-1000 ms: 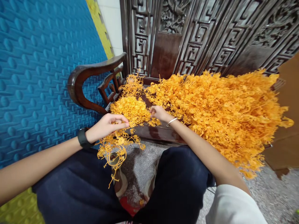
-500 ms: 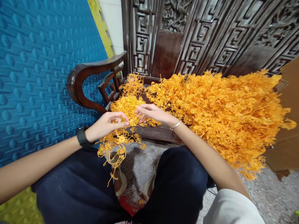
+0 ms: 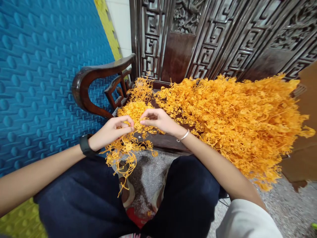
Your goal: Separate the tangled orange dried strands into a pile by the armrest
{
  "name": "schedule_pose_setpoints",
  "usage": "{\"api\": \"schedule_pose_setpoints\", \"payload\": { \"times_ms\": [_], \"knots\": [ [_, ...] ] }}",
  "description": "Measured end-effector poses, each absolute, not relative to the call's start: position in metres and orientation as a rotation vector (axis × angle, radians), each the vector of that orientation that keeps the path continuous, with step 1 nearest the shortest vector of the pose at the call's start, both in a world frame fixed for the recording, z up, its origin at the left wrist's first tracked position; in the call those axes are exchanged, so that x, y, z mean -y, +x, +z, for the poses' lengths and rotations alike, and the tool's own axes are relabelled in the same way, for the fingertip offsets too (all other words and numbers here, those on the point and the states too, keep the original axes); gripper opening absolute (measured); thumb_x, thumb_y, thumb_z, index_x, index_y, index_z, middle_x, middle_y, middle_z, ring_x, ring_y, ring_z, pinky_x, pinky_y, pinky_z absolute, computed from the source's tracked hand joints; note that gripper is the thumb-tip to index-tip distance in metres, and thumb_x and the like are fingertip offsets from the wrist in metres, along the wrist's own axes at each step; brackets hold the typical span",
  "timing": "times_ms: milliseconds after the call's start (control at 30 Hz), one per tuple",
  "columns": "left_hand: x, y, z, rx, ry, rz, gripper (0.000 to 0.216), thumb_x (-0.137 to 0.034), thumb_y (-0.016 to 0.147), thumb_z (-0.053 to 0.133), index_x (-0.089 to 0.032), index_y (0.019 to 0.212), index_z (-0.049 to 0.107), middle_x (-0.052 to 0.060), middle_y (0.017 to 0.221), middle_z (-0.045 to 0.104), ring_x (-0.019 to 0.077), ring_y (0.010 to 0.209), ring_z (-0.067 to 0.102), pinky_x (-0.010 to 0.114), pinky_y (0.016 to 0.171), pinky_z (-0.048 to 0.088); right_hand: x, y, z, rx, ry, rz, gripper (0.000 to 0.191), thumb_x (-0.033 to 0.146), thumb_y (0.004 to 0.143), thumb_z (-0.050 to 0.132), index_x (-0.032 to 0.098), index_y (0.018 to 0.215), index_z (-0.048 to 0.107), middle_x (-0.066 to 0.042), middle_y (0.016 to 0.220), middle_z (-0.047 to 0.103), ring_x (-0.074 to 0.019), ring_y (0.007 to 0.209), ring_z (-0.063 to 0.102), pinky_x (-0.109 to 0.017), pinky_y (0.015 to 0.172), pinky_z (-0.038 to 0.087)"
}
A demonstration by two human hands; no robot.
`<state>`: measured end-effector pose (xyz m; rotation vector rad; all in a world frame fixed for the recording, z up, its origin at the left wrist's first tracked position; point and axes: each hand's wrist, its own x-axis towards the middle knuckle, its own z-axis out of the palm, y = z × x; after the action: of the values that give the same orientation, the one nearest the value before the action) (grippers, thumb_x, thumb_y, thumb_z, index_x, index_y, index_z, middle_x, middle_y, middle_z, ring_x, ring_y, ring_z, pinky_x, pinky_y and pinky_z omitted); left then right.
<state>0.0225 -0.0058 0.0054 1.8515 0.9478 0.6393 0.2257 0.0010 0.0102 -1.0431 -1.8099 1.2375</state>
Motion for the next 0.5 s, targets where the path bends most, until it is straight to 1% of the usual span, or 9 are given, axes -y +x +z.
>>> {"api": "schedule_pose_setpoints", "payload": {
  "times_ms": [100,167,267,367,433,500],
  "knots": [
    [0.012,0.025,0.006,-1.014,1.924,0.655,0.029,-0.037,0.072,0.065,-0.018,0.086,0.048,-0.011,0.045,0.032,0.0054,0.042,0.025,0.019,0.044,0.019,0.006,0.216,0.011,1.803,-1.019,1.238,0.022,0.031,0.067,0.072,0.014,0.076,0.062,0.001,0.070,0.061,-0.0078,0.064,0.054,-0.024,0.062,0.044],
    [0.016,0.026,0.006,-1.025,2.018,0.661,0.034,-0.043,0.071,0.065,-0.017,0.088,0.051,-0.011,0.045,0.030,0.0058,0.043,0.026,0.020,0.044,0.018,0.010,0.211,0.012,1.823,-0.996,1.248,0.022,0.032,0.067,0.072,0.014,0.074,0.061,0.001,0.069,0.061,-0.0075,0.062,0.054,-0.024,0.060,0.043],
    [0.019,0.026,0.005,-0.968,2.099,0.676,0.026,-0.041,0.081,0.055,-0.015,0.076,0.056,-0.008,0.048,0.032,0.0059,0.045,0.027,0.020,0.045,0.020,0.012,0.208,0.015,1.807,-0.988,1.262,0.025,0.035,0.067,0.072,0.014,0.069,0.059,0.002,0.065,0.061,-0.0075,0.060,0.054,-0.024,0.059,0.044],
    [0.016,0.024,0.004,-0.913,2.048,0.727,0.031,-0.037,0.087,0.045,-0.015,0.068,0.054,-0.007,0.051,0.031,0.0060,0.047,0.027,0.020,0.045,0.022,0.009,0.210,0.015,1.709,-1.018,1.236,0.028,0.037,0.066,0.072,0.015,0.065,0.056,0.002,0.061,0.059,-0.0071,0.057,0.053,-0.024,0.057,0.044],
    [0.012,0.022,0.005,-0.902,2.002,0.728,0.033,-0.036,0.088,0.043,-0.015,0.064,0.051,-0.006,0.051,0.032,0.0061,0.047,0.028,0.020,0.045,0.022,0.006,0.211,0.014,1.647,-1.043,1.219,0.029,0.037,0.064,0.073,0.015,0.064,0.054,0.003,0.059,0.057,-0.0068,0.054,0.052,-0.024,0.056,0.044],
    [0.008,0.022,0.005,-0.901,1.984,0.695,0.033,-0.036,0.086,0.045,-0.015,0.061,0.049,-0.006,0.050,0.031,0.0059,0.046,0.028,0.020,0.043,0.022,0.004,0.212,0.011,1.610,-1.054,1.196,0.030,0.038,0.063,0.074,0.016,0.064,0.054,0.003,0.059,0.056,-0.0068,0.054,0.051,-0.025,0.055,0.044]
  ]
}}
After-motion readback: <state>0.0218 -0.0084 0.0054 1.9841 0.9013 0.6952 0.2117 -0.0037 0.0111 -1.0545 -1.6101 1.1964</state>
